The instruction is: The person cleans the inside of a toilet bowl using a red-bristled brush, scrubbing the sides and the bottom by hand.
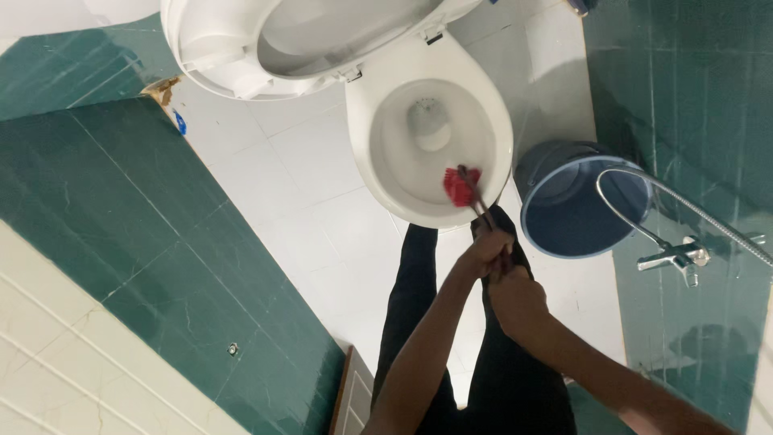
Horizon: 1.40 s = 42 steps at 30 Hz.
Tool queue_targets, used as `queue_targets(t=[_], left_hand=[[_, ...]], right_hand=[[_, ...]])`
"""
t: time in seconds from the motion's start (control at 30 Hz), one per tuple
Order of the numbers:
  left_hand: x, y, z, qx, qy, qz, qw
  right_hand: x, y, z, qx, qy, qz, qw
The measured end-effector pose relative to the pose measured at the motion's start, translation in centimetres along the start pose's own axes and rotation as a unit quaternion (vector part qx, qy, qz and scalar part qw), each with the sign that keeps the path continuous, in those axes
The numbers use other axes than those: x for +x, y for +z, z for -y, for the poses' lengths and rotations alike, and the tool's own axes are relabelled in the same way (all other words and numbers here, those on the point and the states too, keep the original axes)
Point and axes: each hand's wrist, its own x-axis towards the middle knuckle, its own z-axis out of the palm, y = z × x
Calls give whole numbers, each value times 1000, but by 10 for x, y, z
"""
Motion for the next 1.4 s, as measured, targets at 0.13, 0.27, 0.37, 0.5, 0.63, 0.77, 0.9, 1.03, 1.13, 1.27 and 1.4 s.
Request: queue_targets(t=[0.13, 0.27, 0.37, 0.5, 0.63, 0.77, 0.9, 1.03, 1.13, 1.27, 1.4], left_hand=[[20, -2, -79, -197, 72, 122, 970], [-17, -25, -169, -323, 82, 164, 929], [-47, -51, -191, -410, 210, 225, 858], [-79, -91, -188, -474, 264, 167, 823], [-128, -105, -144, -278, 89, -166, 942], [-114, -72, -84, 19, 89, -294, 952], [-66, -17, -39, 149, 41, -353, 923], [-54, 7, 0, 151, 53, -334, 929], [-56, 4, 11, 151, 45, -350, 924], [-79, -20, -6, 258, -19, -369, 893], [-126, -64, -45, 374, -40, -379, 845]], right_hand=[[18, -55, -13, 310, 104, -60, 943], [53, -87, -17, 781, 120, -81, 608], [81, -93, 16, 902, 143, 26, 408], [98, -100, 69, 846, 27, 95, 524], [81, -100, 73, 486, 27, 205, 849], [45, -54, 60, 263, -1, 197, 945], [17, -16, 30, 23, -28, 50, 998], [-3, 19, 4, 147, 52, 94, 983], [-5, 46, 14, 297, 49, -2, 954], [-8, 38, 47, 625, 207, 154, 737], [33, 24, 91, 633, 122, 258, 720]])
